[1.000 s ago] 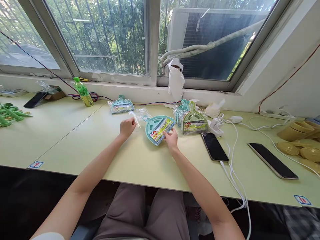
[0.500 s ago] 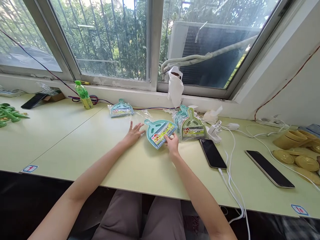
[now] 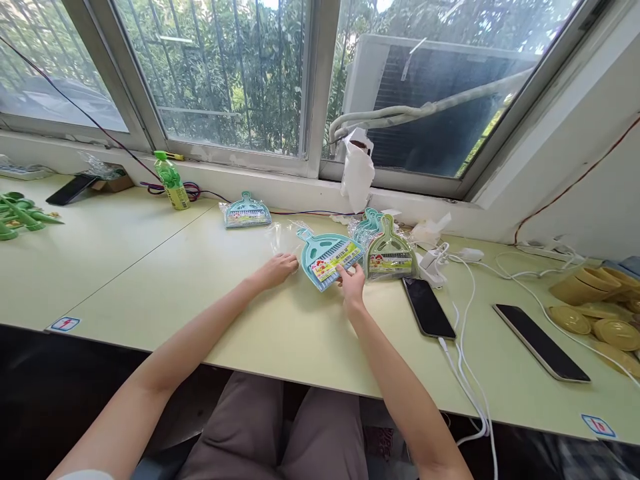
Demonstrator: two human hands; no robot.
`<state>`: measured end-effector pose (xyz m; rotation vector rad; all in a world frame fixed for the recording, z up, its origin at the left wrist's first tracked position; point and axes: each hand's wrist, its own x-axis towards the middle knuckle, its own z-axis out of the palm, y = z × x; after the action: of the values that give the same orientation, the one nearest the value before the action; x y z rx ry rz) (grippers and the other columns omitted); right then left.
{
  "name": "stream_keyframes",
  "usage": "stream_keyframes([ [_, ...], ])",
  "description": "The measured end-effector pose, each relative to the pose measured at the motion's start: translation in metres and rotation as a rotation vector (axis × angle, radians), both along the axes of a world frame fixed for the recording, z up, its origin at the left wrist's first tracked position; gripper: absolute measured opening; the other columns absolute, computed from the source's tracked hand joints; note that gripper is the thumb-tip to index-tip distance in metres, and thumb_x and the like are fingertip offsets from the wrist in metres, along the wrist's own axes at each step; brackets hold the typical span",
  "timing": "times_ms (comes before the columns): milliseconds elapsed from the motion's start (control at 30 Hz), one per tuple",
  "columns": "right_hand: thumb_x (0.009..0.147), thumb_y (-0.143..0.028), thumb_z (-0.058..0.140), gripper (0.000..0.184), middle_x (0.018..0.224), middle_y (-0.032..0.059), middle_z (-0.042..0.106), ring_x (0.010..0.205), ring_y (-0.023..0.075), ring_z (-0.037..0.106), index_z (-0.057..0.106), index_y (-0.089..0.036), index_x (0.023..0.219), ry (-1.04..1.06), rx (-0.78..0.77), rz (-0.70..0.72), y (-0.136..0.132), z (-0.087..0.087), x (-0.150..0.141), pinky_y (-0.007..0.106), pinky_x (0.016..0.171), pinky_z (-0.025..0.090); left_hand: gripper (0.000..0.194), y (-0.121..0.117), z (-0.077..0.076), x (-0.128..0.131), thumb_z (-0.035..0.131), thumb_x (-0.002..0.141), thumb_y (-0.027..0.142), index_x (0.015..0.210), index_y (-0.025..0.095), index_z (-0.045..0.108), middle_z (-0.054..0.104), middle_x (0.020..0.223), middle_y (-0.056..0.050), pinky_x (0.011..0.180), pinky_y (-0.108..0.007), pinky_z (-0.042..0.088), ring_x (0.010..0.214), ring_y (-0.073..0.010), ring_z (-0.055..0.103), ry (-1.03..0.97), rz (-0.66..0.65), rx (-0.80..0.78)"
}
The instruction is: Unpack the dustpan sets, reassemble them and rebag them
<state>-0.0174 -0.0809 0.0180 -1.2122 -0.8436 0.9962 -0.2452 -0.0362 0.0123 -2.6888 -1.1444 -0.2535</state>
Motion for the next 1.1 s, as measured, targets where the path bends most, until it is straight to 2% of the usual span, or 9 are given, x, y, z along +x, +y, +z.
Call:
stream_keyframes([
  [167,0.059,-0.035,0.077,0.041,0.074,0.0011,0.068,0.052,0.0085,0.051,0.054,-0.019,0.089,-0.005,0.031,0.029,-0.001,-0.002,-0.001,0.02,0.045,0.035,0.036,-0.005,0.002,0.007,0.035,0.095,0.027,0.115,0.011,0.06,0.069,0.09,-0.015,0.081,-0.037,0.04,0.083,-0.0253,0.066,-0.06,0.223,-0.109],
  [300,0.06,-0.037,0.077,0.041,0.071,0.0009,0.067,0.051,0.0085,0.05,0.054,-0.019,0.09,-0.035,0.037,0.058,-0.002,-0.003,-0.005,0.02,0.044,0.034,0.059,-0.008,0.002,0.009,0.036,0.092,0.055,0.125,0.009,0.055,0.069,0.09,-0.019,0.072,-0.037,0.043,0.084,-0.0322,0.066,-0.063,0.255,-0.172],
  [433,0.06,-0.037,0.077,0.041,0.069,0.0001,0.066,0.051,0.0087,0.049,0.056,-0.019,0.091,-0.044,0.033,0.067,-0.003,-0.003,-0.005,0.021,0.045,0.034,0.04,-0.007,-0.002,0.011,0.035,0.093,0.028,0.119,0.006,0.058,0.067,0.093,-0.021,0.08,-0.041,0.045,0.091,-0.0319,0.065,-0.057,0.259,-0.167],
  [500,0.06,-0.036,0.077,0.041,0.07,0.0002,0.066,0.051,0.0086,0.049,0.056,-0.019,0.09,-0.04,0.028,0.05,-0.001,-0.003,-0.003,0.02,0.045,0.034,0.036,-0.004,-0.007,0.011,0.036,0.088,0.013,0.114,0.006,0.06,0.063,0.107,-0.023,0.093,-0.044,0.041,0.105,-0.0315,0.06,-0.119,0.18,-0.15],
  [600,0.059,-0.035,0.077,0.041,0.073,0.0005,0.066,0.052,0.0081,0.049,0.056,-0.019,0.09,-0.018,0.008,0.023,0.002,-0.005,0.001,0.02,0.045,0.035,0.044,0.002,-0.015,0.009,0.035,0.083,0.007,0.122,0.009,0.055,0.046,0.137,-0.021,0.105,-0.042,0.036,0.126,-0.0283,0.046,-0.258,0.04,-0.17],
  [733,0.059,-0.032,0.076,0.04,0.073,-0.0002,0.066,0.052,0.0079,0.05,0.056,-0.019,0.091,0.031,-0.04,0.01,0.005,-0.007,0.005,0.019,0.044,0.036,0.054,0.006,-0.023,0.006,0.035,0.082,0.011,0.136,0.012,0.04,0.036,0.148,-0.016,0.113,-0.038,0.03,0.137,-0.0221,0.034,-0.374,0.042,-0.351],
  [833,0.06,-0.03,0.076,0.038,0.073,-0.0007,0.066,0.051,0.0079,0.05,0.056,-0.019,0.09,0.056,-0.063,-0.003,0.005,-0.007,0.006,0.019,0.043,0.036,0.057,0.004,-0.024,0.01,0.036,0.089,0.029,0.143,0.011,0.03,0.031,0.152,-0.017,0.117,-0.051,0.014,0.143,-0.0283,0.023,-0.455,0.204,-0.45],
  [933,0.061,-0.029,0.076,0.033,0.072,-0.0014,0.066,0.05,0.0077,0.048,0.057,-0.02,0.088,0.067,-0.069,0.014,0.003,-0.006,0.005,0.019,0.041,0.037,0.066,-0.001,-0.024,0.017,0.034,0.093,0.047,0.148,0.012,0.022,0.029,0.152,-0.019,0.114,-0.061,0.002,0.143,-0.0343,0.02,-0.475,0.322,-0.403],
  [1100,0.062,-0.029,0.077,0.032,0.071,-0.0016,0.067,0.05,0.0083,0.049,0.057,-0.021,0.086,0.065,-0.086,0.05,0.0,-0.005,0.004,0.019,0.041,0.037,0.07,0.0,-0.025,0.017,0.039,0.092,0.047,0.15,0.015,0.019,0.025,0.153,-0.021,0.11,-0.067,0.002,0.145,-0.0372,0.01,-0.434,0.363,-0.37],
])
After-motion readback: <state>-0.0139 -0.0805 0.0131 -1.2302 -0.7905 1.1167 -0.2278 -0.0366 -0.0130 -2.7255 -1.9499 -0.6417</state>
